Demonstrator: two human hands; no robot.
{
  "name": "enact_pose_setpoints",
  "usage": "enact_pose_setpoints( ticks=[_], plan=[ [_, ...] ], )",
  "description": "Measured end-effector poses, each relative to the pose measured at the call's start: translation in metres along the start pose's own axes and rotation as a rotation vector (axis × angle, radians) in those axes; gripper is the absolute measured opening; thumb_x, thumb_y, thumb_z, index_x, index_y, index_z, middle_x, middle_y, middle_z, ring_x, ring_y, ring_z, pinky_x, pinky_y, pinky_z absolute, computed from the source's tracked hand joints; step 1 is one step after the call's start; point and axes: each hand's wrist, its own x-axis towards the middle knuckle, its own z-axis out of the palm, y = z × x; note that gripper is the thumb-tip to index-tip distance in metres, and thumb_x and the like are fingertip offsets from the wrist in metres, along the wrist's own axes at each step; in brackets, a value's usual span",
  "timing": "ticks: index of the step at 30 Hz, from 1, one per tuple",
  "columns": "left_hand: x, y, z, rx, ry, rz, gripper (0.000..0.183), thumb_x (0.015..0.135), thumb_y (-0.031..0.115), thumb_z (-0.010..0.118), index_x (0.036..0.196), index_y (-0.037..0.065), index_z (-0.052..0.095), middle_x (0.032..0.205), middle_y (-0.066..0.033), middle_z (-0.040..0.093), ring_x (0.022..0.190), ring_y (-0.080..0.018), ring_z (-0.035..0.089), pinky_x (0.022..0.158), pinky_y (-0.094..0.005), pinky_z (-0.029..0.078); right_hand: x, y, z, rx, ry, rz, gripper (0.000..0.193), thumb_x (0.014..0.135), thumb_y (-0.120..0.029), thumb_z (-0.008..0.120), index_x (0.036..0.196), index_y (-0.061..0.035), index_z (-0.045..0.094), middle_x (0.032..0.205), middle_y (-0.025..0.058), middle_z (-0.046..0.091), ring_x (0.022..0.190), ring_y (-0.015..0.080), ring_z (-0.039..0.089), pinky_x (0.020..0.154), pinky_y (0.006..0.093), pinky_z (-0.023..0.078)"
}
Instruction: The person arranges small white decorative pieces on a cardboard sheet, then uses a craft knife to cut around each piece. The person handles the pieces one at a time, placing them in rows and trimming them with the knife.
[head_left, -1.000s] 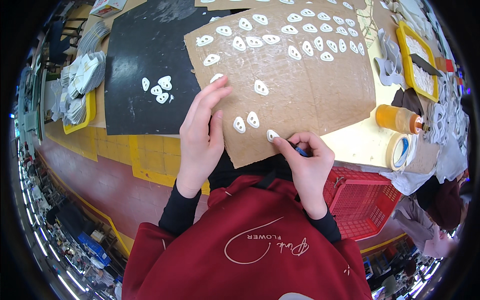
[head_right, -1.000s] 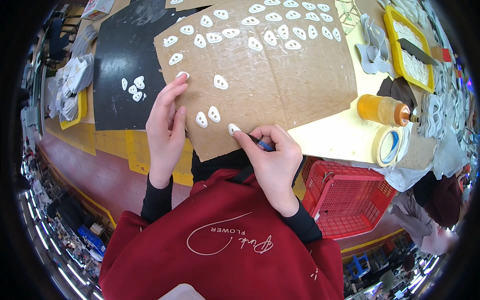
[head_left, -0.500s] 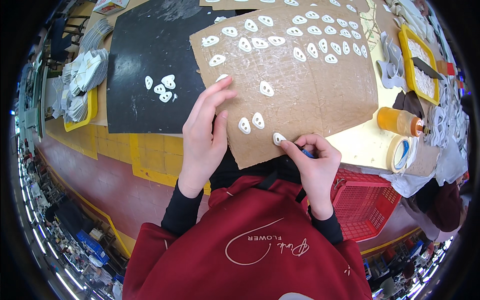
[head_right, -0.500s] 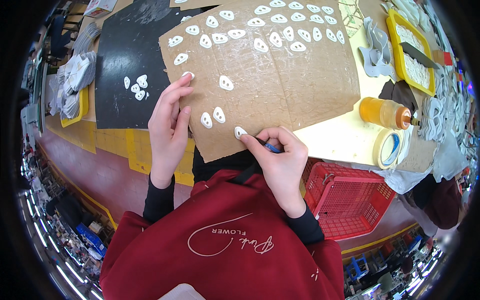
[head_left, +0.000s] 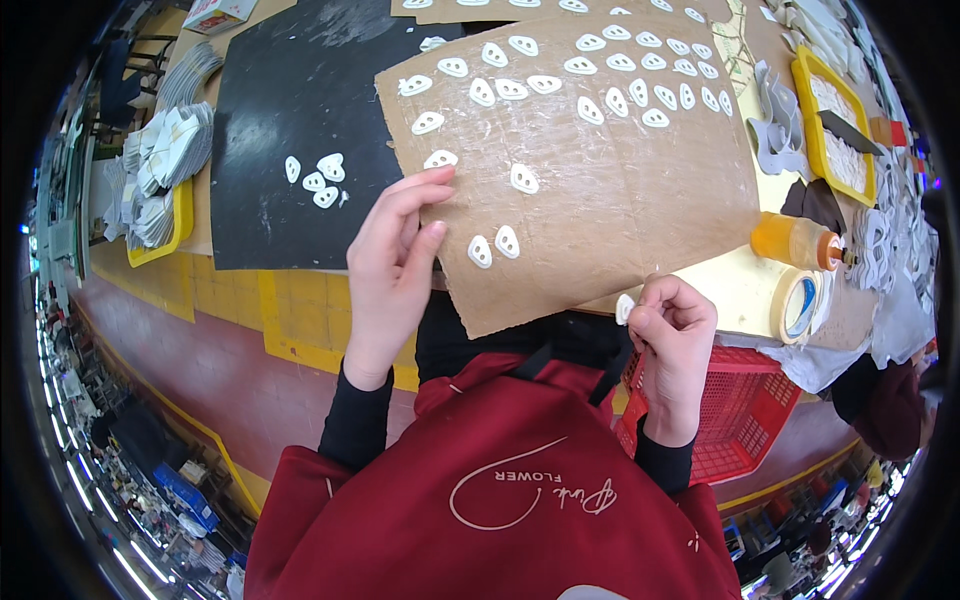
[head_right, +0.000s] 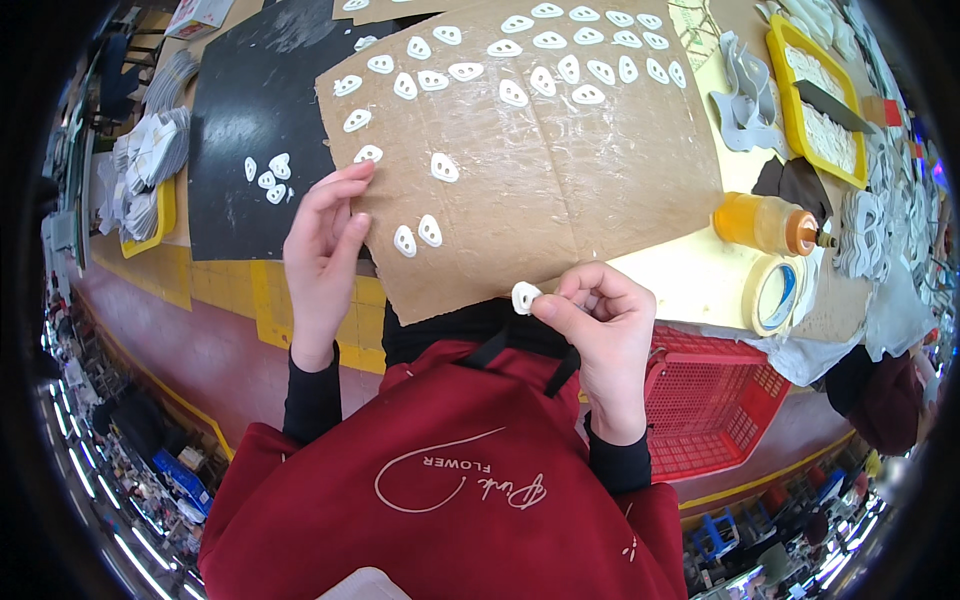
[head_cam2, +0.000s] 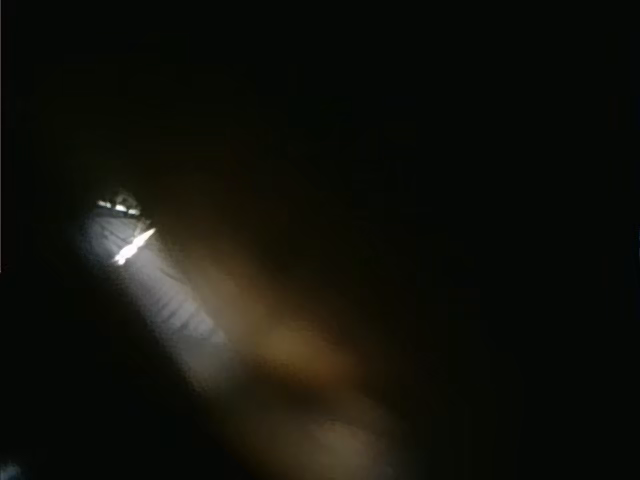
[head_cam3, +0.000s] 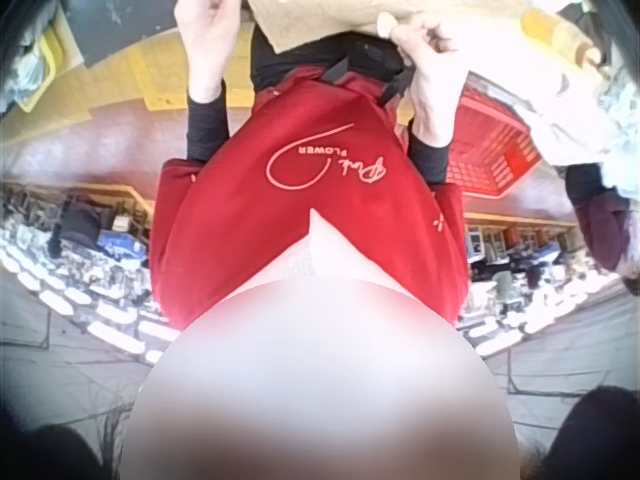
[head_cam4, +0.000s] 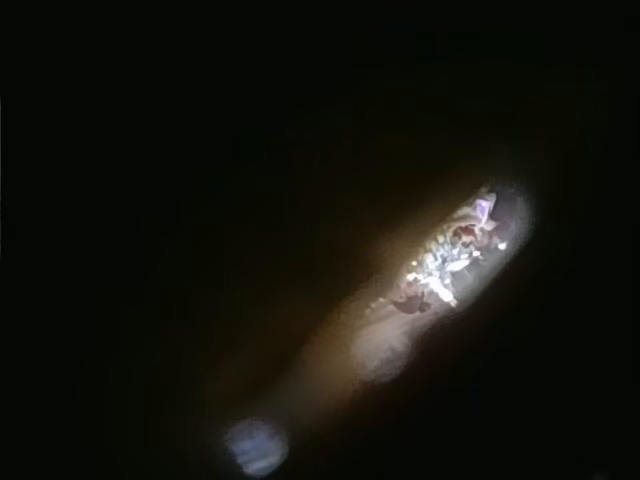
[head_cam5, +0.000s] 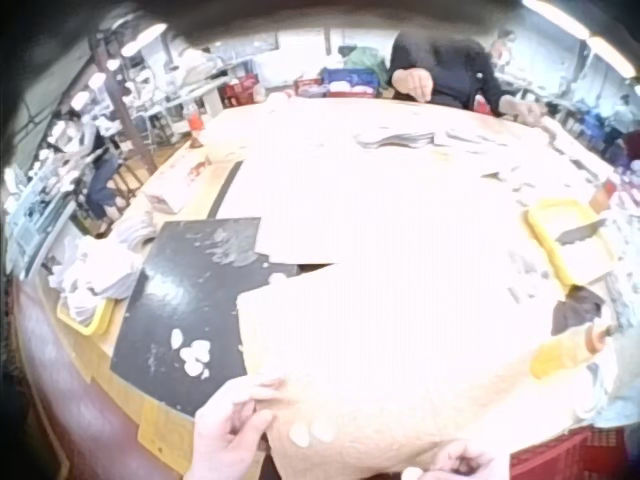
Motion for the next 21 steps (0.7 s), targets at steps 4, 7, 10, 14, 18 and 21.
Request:
enact_pose_setpoints(
  ticks=[4, 7, 10, 14, 18, 21],
  plan=[
    [-0.006, 0.000, -0.007, -0.315, 0.050, -0.058, 0.025, 0.101, -0.003, 0.056, 0.124, 0.003, 0.063, 0.128, -0.0114, 0.069, 0.137, -0.0275, 0.056, 0.118, -0.0408, 0.038, -0.005, 0.001, 0.006, -0.103, 0.141, -0.128, 0.019, 0.082, 0.005, 0.083, 0.088, -0.0025, 0.067, 0.072, -0.0067, 0.060, 0.065, -0.0009, 0.050, 0.059, 0.0154, 0.037],
    [-0.013, 0.005, -0.003, 0.166, 0.029, 0.127, 0.017, 0.097, -0.002, 0.062, 0.111, 0.007, 0.069, 0.118, -0.0088, 0.073, 0.135, -0.0336, 0.059, 0.124, -0.0581, 0.018, -0.005, 0.002, 0.018, -0.187, 0.158, -0.215, 0.020, 0.083, 0.003, 0.084, 0.088, -0.0025, 0.066, 0.072, -0.0071, 0.058, 0.065, -0.0008, 0.048, 0.059, 0.0158, 0.035],
    [-0.016, 0.015, 0.005, 0.269, -0.003, 0.218, 0.017, 0.091, -0.003, 0.069, 0.103, 0.008, 0.072, 0.108, -0.0069, 0.074, 0.128, -0.0345, 0.064, 0.123, -0.0637, 0.013, -0.003, 0.001, 0.030, -0.280, 0.164, -0.261, 0.020, 0.083, 0.001, 0.085, 0.089, -0.0024, 0.066, 0.072, -0.0075, 0.058, 0.065, -0.0006, 0.046, 0.059, 0.0162, 0.035],
    [-0.021, 0.039, 0.018, 0.050, -0.043, 0.134, 0.020, 0.088, 0.002, 0.076, 0.107, 0.005, 0.070, 0.108, -0.0082, 0.070, 0.110, -0.0288, 0.068, 0.113, -0.0488, 0.038, -0.001, 0.002, 0.046, -0.338, 0.111, -0.335, 0.021, 0.084, 0.000, 0.086, 0.090, -0.0023, 0.066, 0.074, -0.0068, 0.059, 0.065, -0.0004, 0.046, 0.058, 0.0168, 0.036],
    [-0.031, 0.055, 0.037, -0.488, -0.024, -0.213, 0.020, 0.094, 0.000, 0.072, 0.113, 0.000, 0.066, 0.111, -0.0081, 0.068, 0.105, -0.0189, 0.066, 0.099, -0.0333, 0.051, 0.001, 0.006, 0.063, -0.489, 0.076, -0.456, 0.023, 0.082, -0.003, 0.087, 0.091, -0.0026, 0.066, 0.075, 0.0001, 0.063, 0.065, 0.0060, 0.054, 0.058, 0.0221, 0.043],
    [-0.030, 0.052, 0.031, -0.756, -0.007, -0.383, 0.016, 0.096, 0.001, 0.069, 0.110, 0.001, 0.064, 0.110, -0.0094, 0.067, 0.107, -0.0176, 0.064, 0.098, -0.0317, 0.050, 0.003, 0.008, 0.071, -0.608, 0.034, -0.539, 0.024, 0.081, -0.008, 0.088, 0.093, -0.0043, 0.067, 0.077, 0.0052, 0.065, 0.063, 0.0152, 0.060, 0.059, 0.0267, 0.047]
  ],
)
